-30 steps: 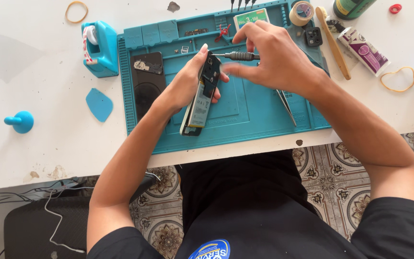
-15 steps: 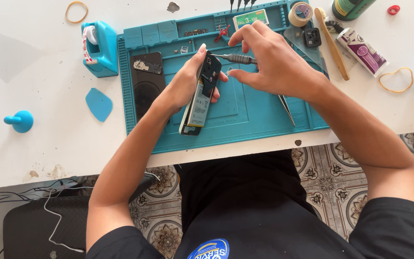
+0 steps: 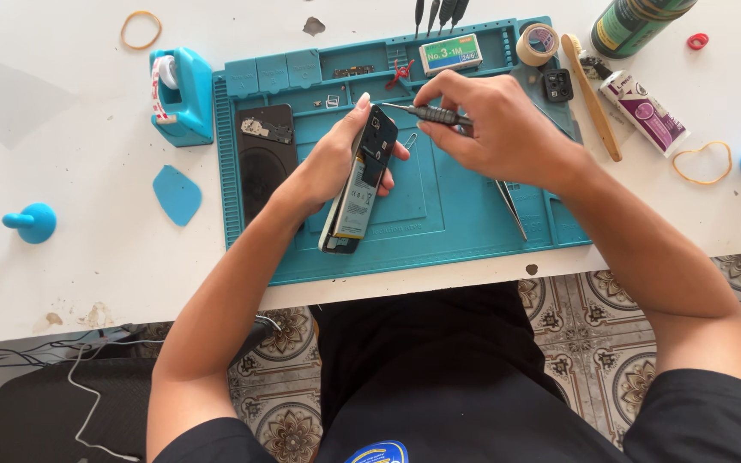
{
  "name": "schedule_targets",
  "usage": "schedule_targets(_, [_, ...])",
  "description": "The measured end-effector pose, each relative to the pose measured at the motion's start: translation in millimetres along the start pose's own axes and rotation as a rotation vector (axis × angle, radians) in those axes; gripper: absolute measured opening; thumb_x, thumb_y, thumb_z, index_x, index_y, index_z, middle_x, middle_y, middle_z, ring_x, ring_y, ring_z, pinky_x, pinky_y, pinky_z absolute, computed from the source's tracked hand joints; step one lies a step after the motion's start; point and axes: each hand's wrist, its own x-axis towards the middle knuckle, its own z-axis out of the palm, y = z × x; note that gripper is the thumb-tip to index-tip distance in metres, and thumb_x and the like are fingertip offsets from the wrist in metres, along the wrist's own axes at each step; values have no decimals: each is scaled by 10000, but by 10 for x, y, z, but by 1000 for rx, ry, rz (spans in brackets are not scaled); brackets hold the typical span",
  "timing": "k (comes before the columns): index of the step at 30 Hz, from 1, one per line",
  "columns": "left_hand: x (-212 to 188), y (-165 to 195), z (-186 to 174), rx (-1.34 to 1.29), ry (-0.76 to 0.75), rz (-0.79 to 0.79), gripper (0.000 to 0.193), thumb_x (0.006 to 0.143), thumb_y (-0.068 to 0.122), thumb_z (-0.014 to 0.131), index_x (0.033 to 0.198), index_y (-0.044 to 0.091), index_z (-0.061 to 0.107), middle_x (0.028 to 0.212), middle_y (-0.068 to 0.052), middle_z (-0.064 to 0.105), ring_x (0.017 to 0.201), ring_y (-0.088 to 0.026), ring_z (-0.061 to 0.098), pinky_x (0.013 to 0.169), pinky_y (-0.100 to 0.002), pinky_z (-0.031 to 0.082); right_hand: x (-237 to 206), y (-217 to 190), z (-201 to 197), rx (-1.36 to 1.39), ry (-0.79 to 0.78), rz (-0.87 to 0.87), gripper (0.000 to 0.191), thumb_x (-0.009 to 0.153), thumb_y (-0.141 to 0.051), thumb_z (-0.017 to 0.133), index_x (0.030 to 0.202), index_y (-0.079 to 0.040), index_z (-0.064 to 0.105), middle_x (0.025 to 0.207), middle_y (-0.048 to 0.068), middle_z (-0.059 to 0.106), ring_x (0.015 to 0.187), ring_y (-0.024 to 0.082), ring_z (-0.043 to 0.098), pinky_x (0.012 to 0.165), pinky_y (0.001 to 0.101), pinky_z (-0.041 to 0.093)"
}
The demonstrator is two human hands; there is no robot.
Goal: The person uses a screwdriver to remove screws from the back of a smartphone placed on a blue anti-static mat. The person then sets the screwdriver down and picks up a different screwdriver bit.
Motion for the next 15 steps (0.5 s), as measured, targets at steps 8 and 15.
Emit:
schedule_targets(8, [5, 2, -7, -25, 3, -27, 683, 1048, 547, 180, 1113, -10, 570, 980, -143, 734, 687, -169, 728, 634, -336, 647, 3, 123, -14, 44, 63, 49, 239, 1023, -153, 711, 1190, 13, 667, 762, 52, 661, 598, 94, 585, 537, 265, 449])
schedule_targets(15, [-6, -6, 25, -60, -13, 11, 661, 1065, 546, 224, 1159, -9, 570, 1011, -146, 709, 683, -175, 695, 636, -335, 620, 42, 176, 476, 382, 165, 202, 162, 1034, -180, 737, 987, -26, 723, 684, -85, 494, 593, -19, 385, 499, 200, 281])
